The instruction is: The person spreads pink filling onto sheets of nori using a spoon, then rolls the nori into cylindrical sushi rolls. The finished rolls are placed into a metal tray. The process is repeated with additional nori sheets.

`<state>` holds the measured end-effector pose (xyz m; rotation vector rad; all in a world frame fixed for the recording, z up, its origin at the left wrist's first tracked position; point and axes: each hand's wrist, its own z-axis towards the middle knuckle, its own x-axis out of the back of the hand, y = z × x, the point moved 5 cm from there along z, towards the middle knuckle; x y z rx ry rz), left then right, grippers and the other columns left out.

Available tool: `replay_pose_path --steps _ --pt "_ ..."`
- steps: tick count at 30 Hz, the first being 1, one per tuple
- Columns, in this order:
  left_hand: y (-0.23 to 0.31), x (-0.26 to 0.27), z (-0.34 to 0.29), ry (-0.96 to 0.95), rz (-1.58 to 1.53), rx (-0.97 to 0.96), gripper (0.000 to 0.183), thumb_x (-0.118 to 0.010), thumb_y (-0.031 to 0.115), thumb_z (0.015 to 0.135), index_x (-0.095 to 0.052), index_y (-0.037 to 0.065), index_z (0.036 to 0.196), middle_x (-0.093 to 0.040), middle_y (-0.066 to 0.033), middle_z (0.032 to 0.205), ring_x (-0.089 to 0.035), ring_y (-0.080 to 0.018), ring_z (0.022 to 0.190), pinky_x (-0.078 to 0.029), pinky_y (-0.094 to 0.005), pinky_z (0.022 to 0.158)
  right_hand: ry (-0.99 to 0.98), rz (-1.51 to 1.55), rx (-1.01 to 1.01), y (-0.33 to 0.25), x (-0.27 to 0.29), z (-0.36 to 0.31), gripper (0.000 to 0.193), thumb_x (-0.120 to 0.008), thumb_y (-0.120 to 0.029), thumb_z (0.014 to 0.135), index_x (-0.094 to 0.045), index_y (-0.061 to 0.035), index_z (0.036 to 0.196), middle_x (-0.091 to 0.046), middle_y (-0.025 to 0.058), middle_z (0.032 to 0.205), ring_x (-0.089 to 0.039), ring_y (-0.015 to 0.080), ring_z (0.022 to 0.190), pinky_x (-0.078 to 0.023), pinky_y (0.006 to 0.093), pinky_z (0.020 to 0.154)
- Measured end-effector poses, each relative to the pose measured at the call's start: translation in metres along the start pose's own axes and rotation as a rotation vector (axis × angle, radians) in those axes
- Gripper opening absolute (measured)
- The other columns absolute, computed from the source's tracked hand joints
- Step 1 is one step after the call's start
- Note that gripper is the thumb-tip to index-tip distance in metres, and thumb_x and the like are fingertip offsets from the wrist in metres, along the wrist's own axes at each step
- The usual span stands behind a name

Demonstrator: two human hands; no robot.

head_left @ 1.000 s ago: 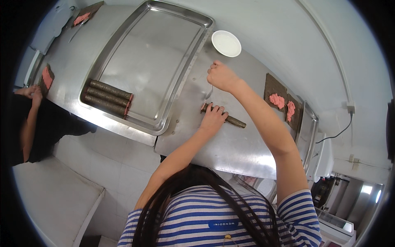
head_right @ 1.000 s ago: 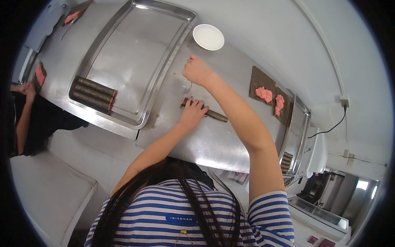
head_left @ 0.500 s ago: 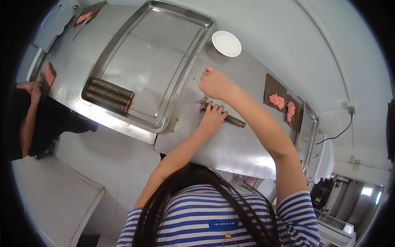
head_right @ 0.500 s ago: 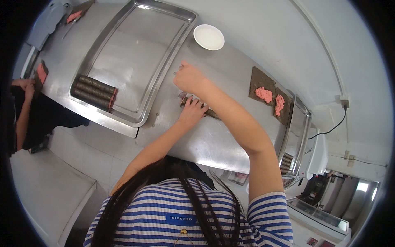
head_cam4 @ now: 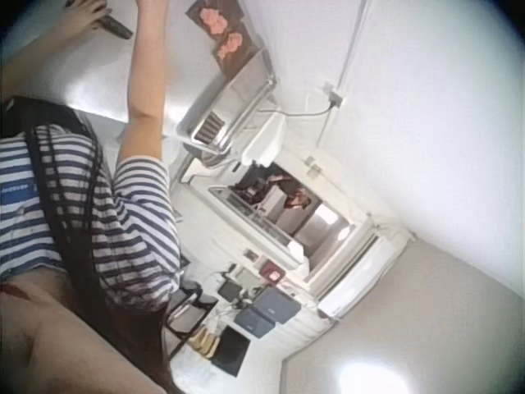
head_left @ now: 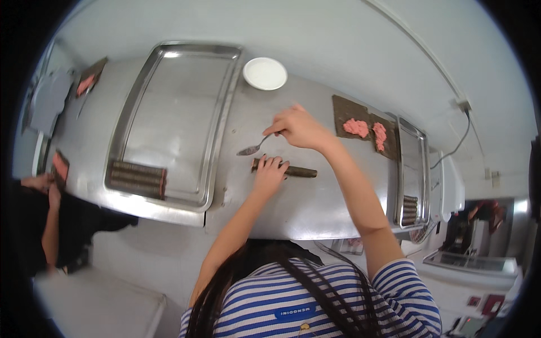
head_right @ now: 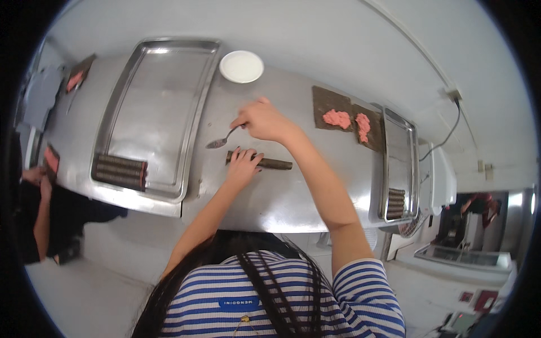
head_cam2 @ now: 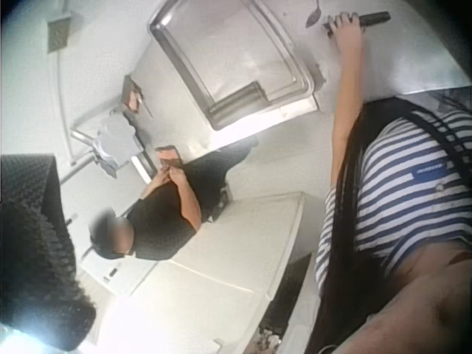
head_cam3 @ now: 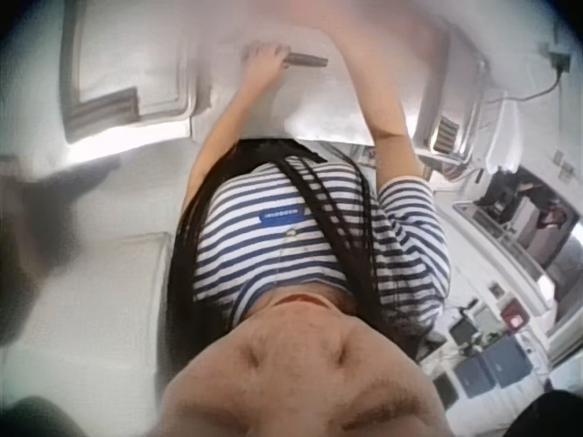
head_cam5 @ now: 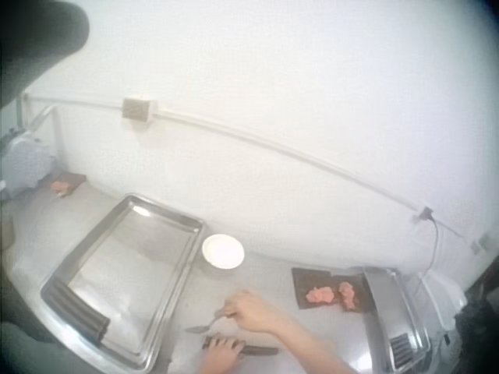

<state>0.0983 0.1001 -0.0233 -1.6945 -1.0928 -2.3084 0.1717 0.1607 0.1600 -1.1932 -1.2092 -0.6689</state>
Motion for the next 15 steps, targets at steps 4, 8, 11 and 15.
replay_pose_path --steps 4,8,11,15 --pt "0.006 0.031 -0.009 0.074 -0.014 -0.139 0.051 -0.073 0.018 0.074 -0.054 0.016 0.121 -0.05 -0.0042 0.123 -0.046 -0.0234 0.118 -0.028 -0.049 0.108 0.515 0.793 -0.552 0.116 -0.035 -0.114 0.038 -0.051 0.004 0.074 -0.07 -0.0056 0.105 -0.069 0.0049 0.087 -0.058 0.0156 0.078 -0.046 0.0299 0.076" --pt "0.005 0.054 -0.016 -0.006 -0.003 -0.156 0.053 -0.073 0.018 0.073 -0.054 0.015 0.122 -0.049 -0.0048 0.124 -0.045 -0.0239 0.119 -0.028 -0.0494 0.109 0.843 0.893 -1.017 0.203 -0.106 -0.224 0.038 -0.051 0.002 0.074 -0.07 -0.0024 0.107 -0.068 0.005 0.087 -0.058 0.0122 0.075 -0.044 0.0258 0.071" --pt "0.003 0.059 -0.013 -0.034 0.044 -0.163 0.053 -0.073 0.018 0.074 -0.054 0.015 0.123 -0.049 -0.0053 0.125 -0.045 -0.0243 0.12 -0.029 -0.0499 0.108 0.961 0.853 -1.158 0.229 -0.132 -0.246 0.037 -0.052 -0.001 0.074 -0.07 -0.0024 0.105 -0.068 0.0045 0.083 -0.057 0.0128 0.071 -0.045 0.0262 0.067" --pt "0.005 0.064 -0.005 -0.054 0.139 -0.134 0.053 -0.073 0.019 0.074 -0.054 0.015 0.123 -0.051 -0.0058 0.123 -0.048 -0.025 0.117 -0.031 -0.0488 0.107 0.935 0.738 -1.281 0.249 -0.152 -0.251 0.034 -0.053 -0.006 0.074 -0.072 -0.0096 0.103 -0.07 0.0105 0.079 -0.064 0.0215 0.073 -0.048 0.0319 0.07"
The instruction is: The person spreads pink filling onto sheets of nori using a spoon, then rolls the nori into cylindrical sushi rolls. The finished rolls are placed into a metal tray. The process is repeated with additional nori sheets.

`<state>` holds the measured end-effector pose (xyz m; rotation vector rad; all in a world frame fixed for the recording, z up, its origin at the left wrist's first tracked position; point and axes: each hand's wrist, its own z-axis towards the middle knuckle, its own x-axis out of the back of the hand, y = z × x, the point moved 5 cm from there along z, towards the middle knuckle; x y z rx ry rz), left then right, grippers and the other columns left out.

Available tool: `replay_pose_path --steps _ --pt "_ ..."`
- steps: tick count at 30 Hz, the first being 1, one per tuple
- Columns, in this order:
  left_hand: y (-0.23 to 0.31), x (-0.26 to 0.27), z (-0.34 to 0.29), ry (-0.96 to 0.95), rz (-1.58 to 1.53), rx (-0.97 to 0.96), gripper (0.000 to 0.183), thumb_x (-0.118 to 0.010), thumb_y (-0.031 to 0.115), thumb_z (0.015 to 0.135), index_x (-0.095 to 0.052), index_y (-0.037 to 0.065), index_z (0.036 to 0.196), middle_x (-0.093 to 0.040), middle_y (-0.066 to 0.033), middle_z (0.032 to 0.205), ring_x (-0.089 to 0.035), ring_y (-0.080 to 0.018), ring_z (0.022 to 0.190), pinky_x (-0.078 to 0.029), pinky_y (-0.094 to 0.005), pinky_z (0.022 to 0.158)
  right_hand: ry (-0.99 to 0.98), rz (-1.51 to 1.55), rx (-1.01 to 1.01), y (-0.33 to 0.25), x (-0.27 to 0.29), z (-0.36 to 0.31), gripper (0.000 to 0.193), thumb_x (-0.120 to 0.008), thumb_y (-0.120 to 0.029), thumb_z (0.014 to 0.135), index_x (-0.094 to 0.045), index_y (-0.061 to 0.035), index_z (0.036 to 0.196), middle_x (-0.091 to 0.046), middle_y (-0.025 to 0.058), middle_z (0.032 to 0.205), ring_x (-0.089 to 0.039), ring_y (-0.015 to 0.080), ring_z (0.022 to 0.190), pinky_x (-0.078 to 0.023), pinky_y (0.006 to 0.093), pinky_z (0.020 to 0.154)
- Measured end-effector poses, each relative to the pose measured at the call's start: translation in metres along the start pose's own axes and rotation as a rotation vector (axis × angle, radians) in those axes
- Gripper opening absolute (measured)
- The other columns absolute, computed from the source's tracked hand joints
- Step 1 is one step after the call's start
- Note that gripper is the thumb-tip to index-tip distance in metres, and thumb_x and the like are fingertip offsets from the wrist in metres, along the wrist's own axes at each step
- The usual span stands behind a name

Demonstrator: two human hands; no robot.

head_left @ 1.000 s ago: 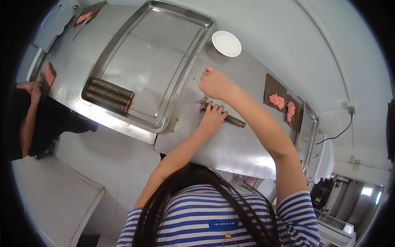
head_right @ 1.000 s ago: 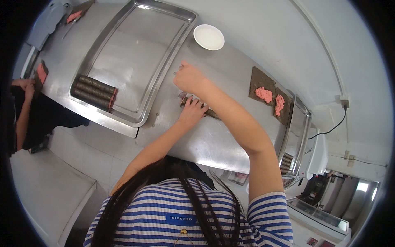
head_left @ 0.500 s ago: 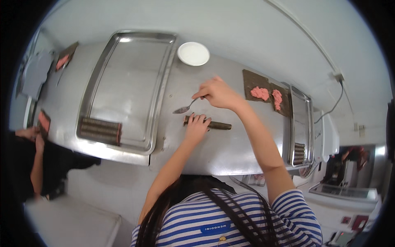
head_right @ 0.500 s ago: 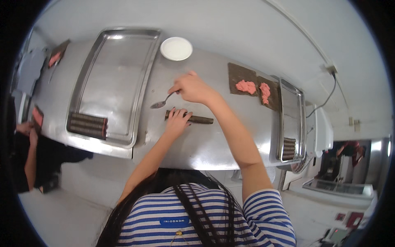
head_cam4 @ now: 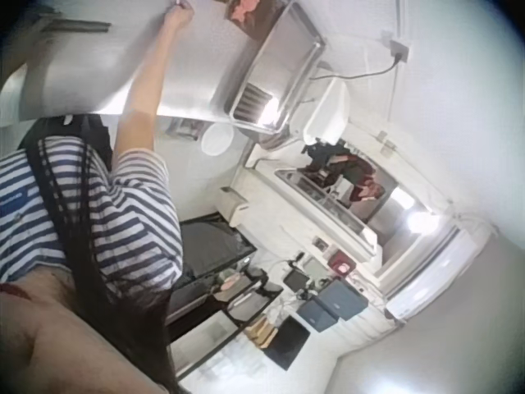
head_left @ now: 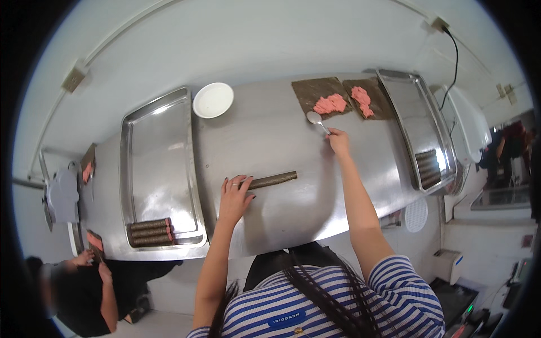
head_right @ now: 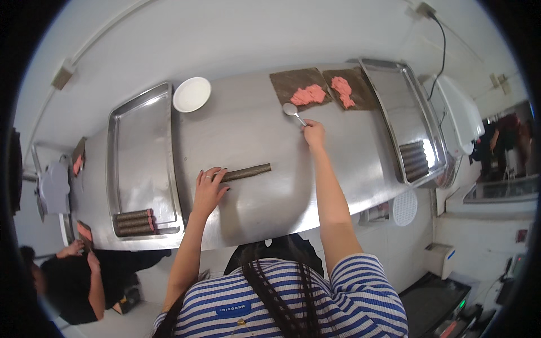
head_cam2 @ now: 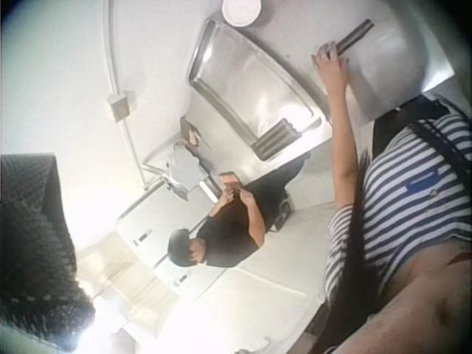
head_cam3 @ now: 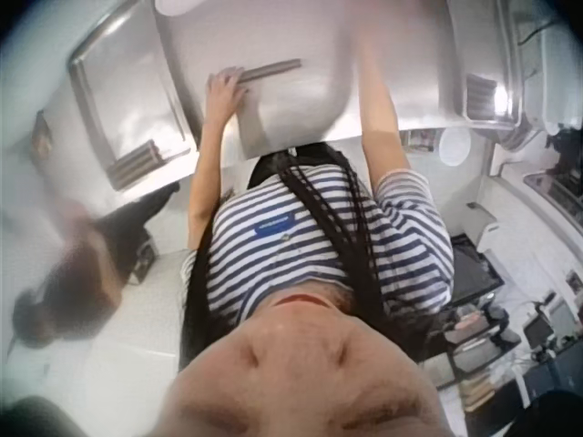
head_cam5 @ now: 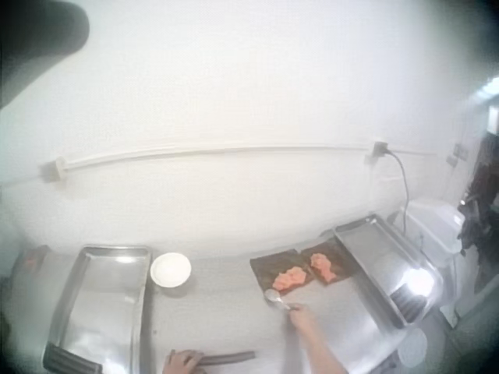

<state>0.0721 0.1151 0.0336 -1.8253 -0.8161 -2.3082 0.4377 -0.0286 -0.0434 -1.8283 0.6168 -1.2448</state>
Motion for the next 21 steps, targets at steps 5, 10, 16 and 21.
replay_pose_path --steps 5,10,16,21 --pt "-0.01 0.0 0.005 -0.141 0.018 0.056 0.053 -0.072 0.02 0.074 -0.054 0.014 0.124 -0.056 -0.006 0.119 -0.053 -0.0268 0.111 -0.033 -0.0449 0.106 0.08 -0.244 0.12 -0.002 -0.003 0.001 0.031 -0.054 -0.006 0.077 -0.072 -0.0121 0.101 -0.067 0.0123 0.093 -0.063 0.0301 0.088 -0.049 0.0382 0.078" --pt "-0.019 0.003 0.005 -0.178 0.059 0.064 0.05 -0.073 0.017 0.074 -0.056 0.013 0.121 -0.058 -0.007 0.114 -0.055 -0.026 0.107 -0.037 -0.0435 0.103 0.176 -0.489 0.383 -0.043 -0.002 -0.033 0.027 -0.061 -0.011 0.079 -0.068 -0.01 0.104 -0.06 0.011 0.107 -0.057 0.0306 0.104 -0.045 0.0409 0.088" --pt "-0.022 0.002 0.023 -0.224 0.04 0.013 0.039 -0.071 0.016 0.074 -0.059 0.009 0.111 -0.059 -0.0078 0.105 -0.057 -0.0286 0.099 -0.04 -0.0419 0.098 -0.502 -0.191 0.811 -0.07 -0.063 -0.12 0.034 -0.067 -0.016 0.078 -0.063 -0.0051 0.11 -0.058 0.0133 0.11 -0.054 0.032 0.107 -0.043 0.0415 0.095" --pt "-0.038 -0.004 0.02 -0.275 0.099 -0.031 0.04 -0.07 0.017 0.073 -0.06 0.011 0.111 -0.062 -0.011 0.105 -0.058 -0.0307 0.099 -0.042 -0.0423 0.091 -0.683 -0.471 0.98 -0.084 -0.108 -0.183 0.028 -0.07 -0.015 0.07 -0.064 -0.0084 0.097 -0.06 0.0103 0.107 -0.056 0.03 0.106 -0.045 0.0416 0.091"
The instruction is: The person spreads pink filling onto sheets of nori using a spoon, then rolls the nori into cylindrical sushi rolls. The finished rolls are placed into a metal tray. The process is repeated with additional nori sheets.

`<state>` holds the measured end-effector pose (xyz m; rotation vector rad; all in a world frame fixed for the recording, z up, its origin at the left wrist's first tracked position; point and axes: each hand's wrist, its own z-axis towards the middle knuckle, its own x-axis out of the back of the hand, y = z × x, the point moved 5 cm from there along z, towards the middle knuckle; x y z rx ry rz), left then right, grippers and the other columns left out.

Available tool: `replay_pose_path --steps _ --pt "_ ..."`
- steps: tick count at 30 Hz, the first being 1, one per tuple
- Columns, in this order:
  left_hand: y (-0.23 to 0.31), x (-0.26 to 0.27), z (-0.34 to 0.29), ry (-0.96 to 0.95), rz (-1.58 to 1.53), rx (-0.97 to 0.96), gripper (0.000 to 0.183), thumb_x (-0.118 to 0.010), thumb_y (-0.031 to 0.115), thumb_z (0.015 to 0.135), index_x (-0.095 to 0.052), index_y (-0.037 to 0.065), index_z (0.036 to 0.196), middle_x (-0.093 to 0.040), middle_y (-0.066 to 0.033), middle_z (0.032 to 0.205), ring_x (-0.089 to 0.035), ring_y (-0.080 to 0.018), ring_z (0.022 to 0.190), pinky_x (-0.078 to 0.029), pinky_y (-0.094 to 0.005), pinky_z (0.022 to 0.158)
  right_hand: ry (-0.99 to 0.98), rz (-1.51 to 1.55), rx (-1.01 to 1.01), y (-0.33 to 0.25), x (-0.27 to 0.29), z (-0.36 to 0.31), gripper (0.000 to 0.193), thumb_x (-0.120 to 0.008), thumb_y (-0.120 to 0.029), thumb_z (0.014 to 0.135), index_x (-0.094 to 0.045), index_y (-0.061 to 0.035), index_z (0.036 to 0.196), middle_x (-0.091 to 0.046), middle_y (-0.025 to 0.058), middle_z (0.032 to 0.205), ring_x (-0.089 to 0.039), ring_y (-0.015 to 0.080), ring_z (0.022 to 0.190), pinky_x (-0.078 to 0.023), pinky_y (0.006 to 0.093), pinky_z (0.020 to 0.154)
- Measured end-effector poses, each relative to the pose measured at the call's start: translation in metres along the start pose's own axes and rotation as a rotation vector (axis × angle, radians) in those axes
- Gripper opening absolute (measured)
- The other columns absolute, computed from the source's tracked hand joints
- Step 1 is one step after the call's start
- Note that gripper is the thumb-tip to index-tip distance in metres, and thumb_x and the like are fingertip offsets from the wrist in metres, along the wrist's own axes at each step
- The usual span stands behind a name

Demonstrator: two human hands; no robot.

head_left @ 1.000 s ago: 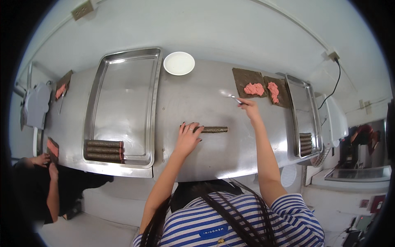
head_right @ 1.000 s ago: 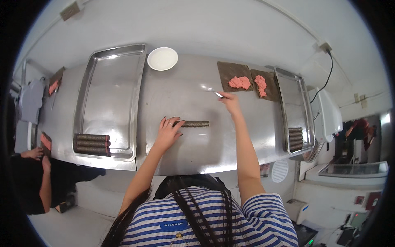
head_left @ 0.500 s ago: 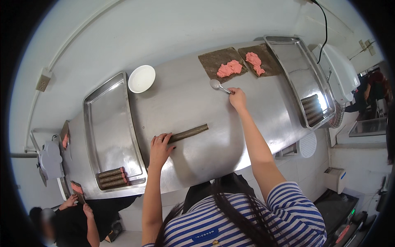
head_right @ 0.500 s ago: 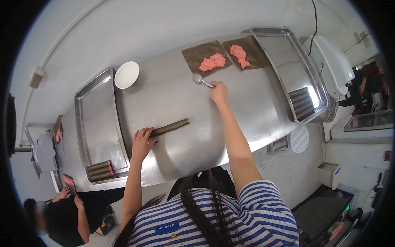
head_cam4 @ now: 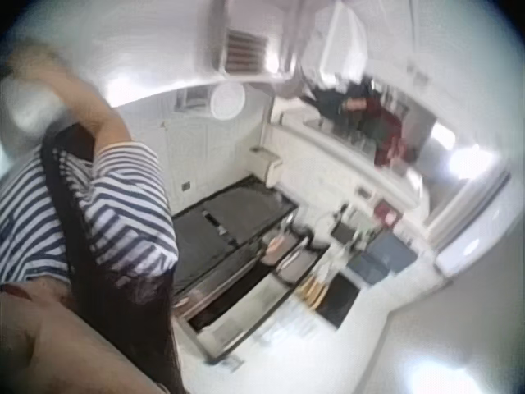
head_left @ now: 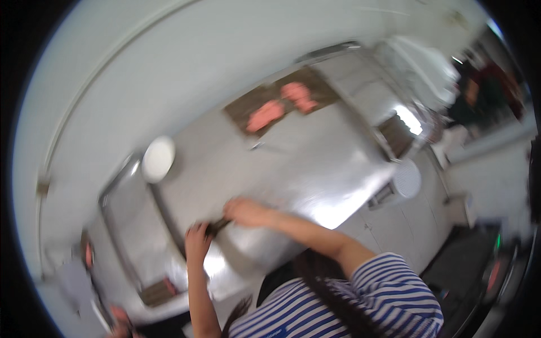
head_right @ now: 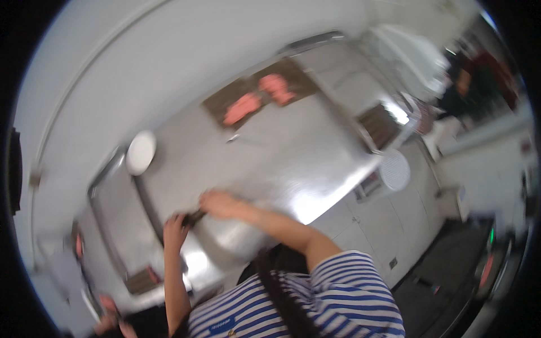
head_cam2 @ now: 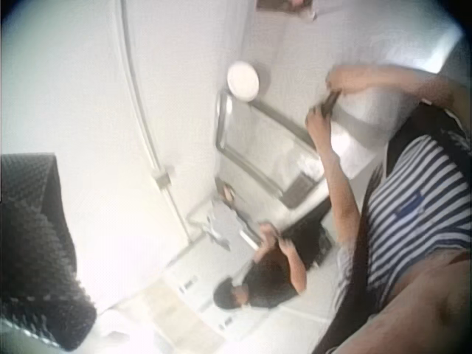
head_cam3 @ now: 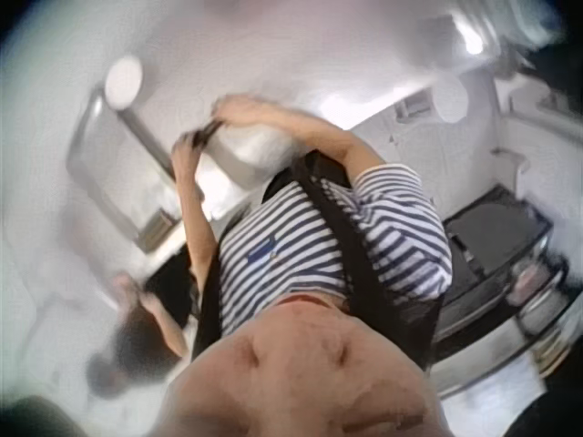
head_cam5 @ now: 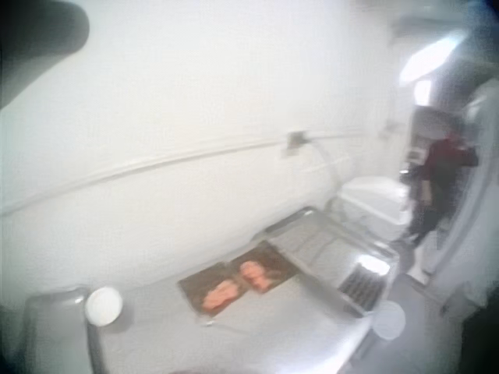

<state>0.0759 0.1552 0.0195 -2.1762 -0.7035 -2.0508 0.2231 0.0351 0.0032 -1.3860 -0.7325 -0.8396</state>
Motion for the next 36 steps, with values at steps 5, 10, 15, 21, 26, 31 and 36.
replay_pose_path --steps 5,10,15,21,26,31,36 --pt "-0.006 -0.007 -0.004 0.024 0.006 0.007 0.04 -0.074 0.013 0.066 -0.062 0.008 0.104 -0.061 -0.0116 0.1 -0.059 -0.0328 0.092 -0.044 -0.0437 0.082 0.018 -0.227 0.136 -0.017 -0.027 0.011 0.015 -0.057 -0.015 0.081 -0.063 -0.0059 0.09 -0.057 0.0086 0.098 -0.056 0.024 0.099 -0.048 0.0358 0.082" --pt "0.011 -0.004 0.007 0.034 0.004 -0.069 0.04 -0.075 0.011 0.064 -0.062 0.009 0.102 -0.061 -0.011 0.099 -0.059 -0.0323 0.089 -0.045 -0.0432 0.079 0.058 -0.227 -0.004 0.003 -0.029 0.002 0.013 -0.065 -0.013 0.071 -0.066 -0.0065 0.083 -0.058 0.0085 0.096 -0.056 0.0243 0.098 -0.048 0.0354 0.081" --pt "-0.003 -0.003 -0.001 0.074 -0.01 -0.063 0.034 -0.074 0.014 0.066 -0.063 0.009 0.098 -0.061 -0.0111 0.097 -0.059 -0.0332 0.088 -0.045 -0.0438 0.079 0.004 -0.242 -0.04 0.001 -0.027 0.012 0.01 -0.063 -0.011 0.073 -0.066 -0.0055 0.081 -0.059 0.0107 0.096 -0.06 0.0271 0.095 -0.052 0.0394 0.076" --pt "-0.007 -0.019 -0.019 -0.063 -0.003 0.008 0.03 -0.07 0.022 0.074 -0.061 0.006 0.098 -0.062 -0.0118 0.093 -0.06 -0.0324 0.086 -0.046 -0.0433 0.079 -0.126 -0.09 -0.182 -0.01 -0.027 -0.003 0.013 -0.054 -0.012 0.083 -0.065 -0.0056 0.086 -0.06 0.0124 0.099 -0.061 0.0307 0.096 -0.053 0.0481 0.075" --pt "-0.009 -0.004 -0.005 0.034 -0.039 -0.045 0.03 -0.073 0.017 0.071 -0.061 0.011 0.097 -0.062 -0.0072 0.094 -0.06 -0.027 0.09 -0.046 -0.0399 0.08 -0.035 -0.153 -0.111 0.004 -0.015 0.006 0.015 -0.058 -0.004 0.075 -0.064 -0.0033 0.09 -0.059 0.0112 0.102 -0.058 0.0293 0.102 -0.051 0.0406 0.084" --pt "0.002 -0.001 -0.007 -0.013 -0.067 -0.017 0.026 -0.074 0.018 0.07 -0.062 0.01 0.093 -0.062 -0.007 0.09 -0.061 -0.0253 0.088 -0.046 -0.0394 0.079 -0.055 -0.129 -0.108 0.002 -0.009 0.0 0.016 -0.062 -0.005 0.072 -0.063 -0.0052 0.089 -0.06 0.0092 0.099 -0.057 0.0269 0.102 -0.05 0.0383 0.085" --pt "0.018 -0.009 -0.025 -0.021 -0.087 0.011 0.027 -0.075 0.018 0.069 -0.063 0.009 0.091 -0.063 -0.0066 0.086 -0.062 -0.0261 0.083 -0.046 -0.039 0.078 -0.124 -0.135 -0.065 -0.004 -0.007 -0.012 0.017 -0.064 -0.004 0.07 -0.063 -0.0056 0.088 -0.06 0.0084 0.096 -0.057 0.0266 0.1 -0.049 0.0376 0.084"
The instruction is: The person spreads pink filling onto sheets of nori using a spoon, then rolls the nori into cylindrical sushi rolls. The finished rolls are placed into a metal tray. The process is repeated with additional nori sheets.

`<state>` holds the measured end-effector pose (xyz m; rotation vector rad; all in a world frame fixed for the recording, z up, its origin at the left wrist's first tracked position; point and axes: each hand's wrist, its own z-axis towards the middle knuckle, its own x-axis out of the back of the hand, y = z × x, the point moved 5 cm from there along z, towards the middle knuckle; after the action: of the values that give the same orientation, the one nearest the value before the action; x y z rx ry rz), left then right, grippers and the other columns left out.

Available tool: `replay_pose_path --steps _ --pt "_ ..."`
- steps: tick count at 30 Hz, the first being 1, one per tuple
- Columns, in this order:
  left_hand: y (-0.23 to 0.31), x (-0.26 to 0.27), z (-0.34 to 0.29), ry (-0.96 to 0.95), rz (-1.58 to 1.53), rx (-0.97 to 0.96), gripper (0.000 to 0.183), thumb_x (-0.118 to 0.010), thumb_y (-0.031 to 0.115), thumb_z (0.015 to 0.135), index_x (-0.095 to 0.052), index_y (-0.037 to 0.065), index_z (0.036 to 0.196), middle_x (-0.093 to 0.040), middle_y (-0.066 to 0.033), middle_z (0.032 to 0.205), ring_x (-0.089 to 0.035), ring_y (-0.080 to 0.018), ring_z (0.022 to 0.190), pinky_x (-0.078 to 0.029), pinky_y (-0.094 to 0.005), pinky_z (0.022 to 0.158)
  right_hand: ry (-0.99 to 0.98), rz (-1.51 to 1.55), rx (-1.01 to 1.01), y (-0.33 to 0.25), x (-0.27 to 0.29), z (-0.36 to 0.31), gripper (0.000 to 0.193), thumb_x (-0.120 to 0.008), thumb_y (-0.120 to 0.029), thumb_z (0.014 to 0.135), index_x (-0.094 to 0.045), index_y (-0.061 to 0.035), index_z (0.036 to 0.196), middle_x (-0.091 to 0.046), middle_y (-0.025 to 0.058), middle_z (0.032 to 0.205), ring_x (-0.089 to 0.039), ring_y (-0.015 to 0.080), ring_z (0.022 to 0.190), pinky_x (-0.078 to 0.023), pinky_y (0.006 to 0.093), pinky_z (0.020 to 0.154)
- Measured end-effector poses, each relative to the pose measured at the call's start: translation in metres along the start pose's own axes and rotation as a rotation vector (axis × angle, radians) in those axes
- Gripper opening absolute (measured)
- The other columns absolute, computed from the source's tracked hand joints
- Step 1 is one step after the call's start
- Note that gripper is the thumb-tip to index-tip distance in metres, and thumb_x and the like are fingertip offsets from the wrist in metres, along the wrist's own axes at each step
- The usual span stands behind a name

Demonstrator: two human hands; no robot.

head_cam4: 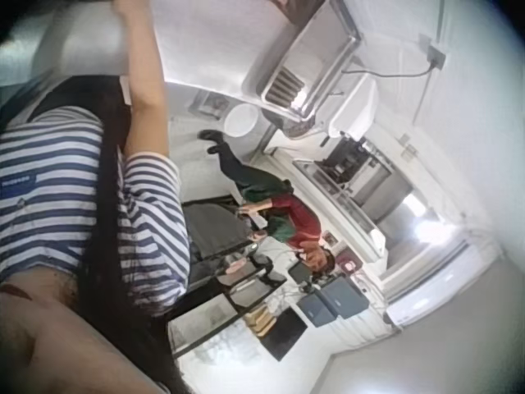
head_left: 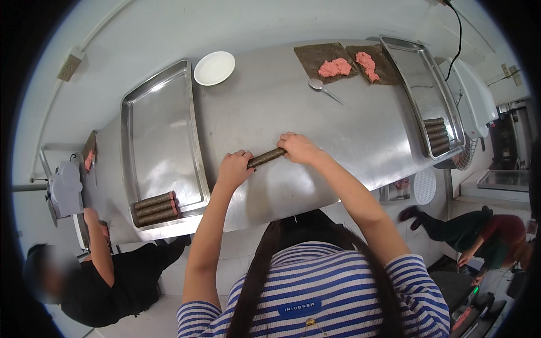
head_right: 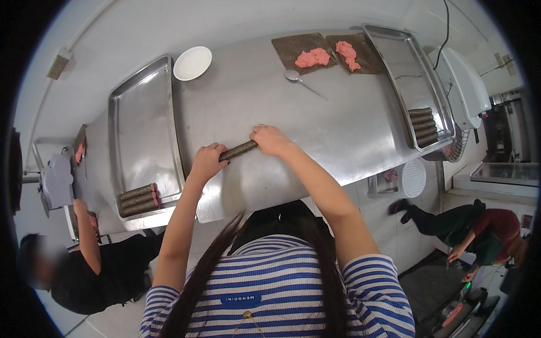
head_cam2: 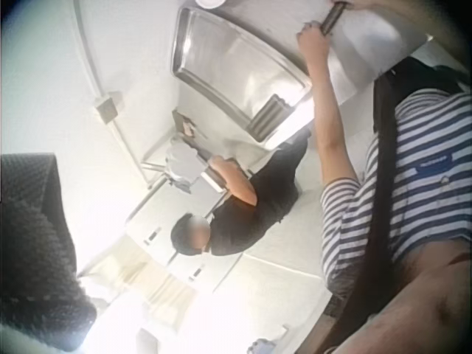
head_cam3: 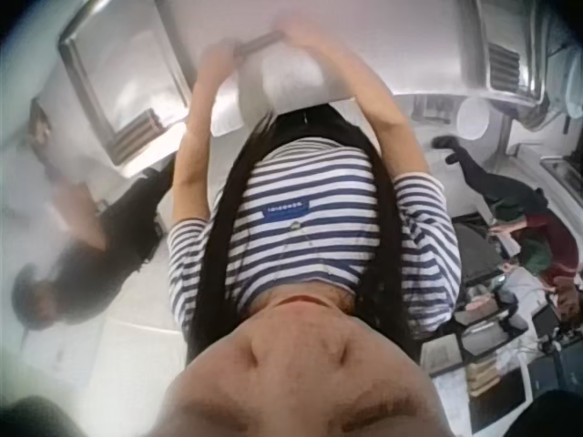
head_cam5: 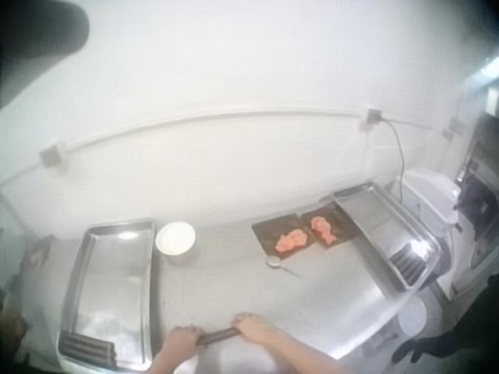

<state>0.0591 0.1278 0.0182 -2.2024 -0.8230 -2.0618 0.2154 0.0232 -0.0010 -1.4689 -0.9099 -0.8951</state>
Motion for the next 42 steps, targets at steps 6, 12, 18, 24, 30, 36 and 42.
replay_pose_path --steps 6,12,18,24,30,36,42 --pt "0.029 -0.018 -0.031 0.017 -0.009 0.032 0.029 -0.076 0.02 0.068 -0.061 0.008 0.09 -0.063 -0.0079 0.087 -0.062 -0.0255 0.085 -0.046 -0.0394 0.076 0.01 0.045 0.051 -0.005 -0.007 -0.03 0.018 -0.063 -0.004 0.069 -0.064 -0.0056 0.087 -0.06 0.0091 0.093 -0.057 0.0277 0.099 -0.049 0.0391 0.084" --pt "0.065 -0.034 -0.056 0.028 -0.037 0.098 0.03 -0.076 0.019 0.068 -0.061 0.008 0.091 -0.062 -0.0085 0.085 -0.062 -0.027 0.084 -0.046 -0.0401 0.075 -0.059 -0.001 0.17 -0.009 -0.004 -0.06 0.015 -0.06 -0.004 0.069 -0.063 -0.0055 0.084 -0.06 0.0089 0.091 -0.057 0.028 0.098 -0.049 0.0389 0.083" --pt "0.115 -0.053 -0.078 0.041 -0.04 0.237 0.033 -0.075 0.019 0.069 -0.059 0.007 0.095 -0.061 -0.0087 0.087 -0.062 -0.0275 0.085 -0.046 -0.0401 0.075 -0.097 0.005 0.354 -0.002 -0.006 -0.095 0.014 -0.058 -0.003 0.07 -0.062 -0.005 0.084 -0.059 0.0092 0.091 -0.057 0.0282 0.097 -0.049 0.0394 0.082" --pt "0.176 -0.077 -0.099 0.064 -0.063 0.453 0.034 -0.075 0.021 0.07 -0.059 0.007 0.097 -0.061 -0.0093 0.089 -0.062 -0.0276 0.087 -0.046 -0.0399 0.078 -0.207 0.045 0.441 0.008 -0.004 -0.125 0.012 -0.057 -0.002 0.07 -0.059 -0.0046 0.081 -0.057 0.009 0.089 -0.056 0.0281 0.094 -0.049 0.0414 0.079" --pt "0.182 -0.077 -0.124 0.064 -0.256 0.744 0.045 -0.074 0.04 0.073 -0.065 0.005 0.1 -0.066 -0.0118 0.097 -0.063 -0.0293 0.094 -0.048 -0.0395 0.081 -0.203 0.059 0.606 0.018 -0.004 -0.129 0.017 -0.064 -0.006 0.069 -0.06 -0.0051 0.086 -0.056 0.0088 0.096 -0.056 0.0287 0.097 -0.048 0.0415 0.079" --pt "0.111 -0.117 -0.162 -0.159 -0.684 0.841 0.062 -0.065 0.055 0.079 -0.066 0.002 0.11 -0.067 -0.016 0.108 -0.063 -0.0284 0.103 -0.048 -0.0355 0.088 -0.287 0.149 0.543 0.033 0.005 -0.111 0.033 -0.071 -0.012 0.067 -0.062 -0.0065 0.099 -0.056 0.0092 0.106 -0.054 0.0287 0.105 -0.047 0.0396 0.086" --pt "0.14 -0.133 -0.124 -0.321 -1.038 0.628 0.06 -0.064 0.056 0.079 -0.068 0.003 0.107 -0.067 -0.0105 0.099 -0.059 -0.0187 0.097 -0.043 -0.0313 0.087 -0.475 -0.105 0.514 0.028 0.011 -0.109 0.03 -0.07 -0.011 0.067 -0.06 -0.0055 0.094 -0.055 0.0087 0.103 -0.053 0.0276 0.104 -0.046 0.0392 0.086"
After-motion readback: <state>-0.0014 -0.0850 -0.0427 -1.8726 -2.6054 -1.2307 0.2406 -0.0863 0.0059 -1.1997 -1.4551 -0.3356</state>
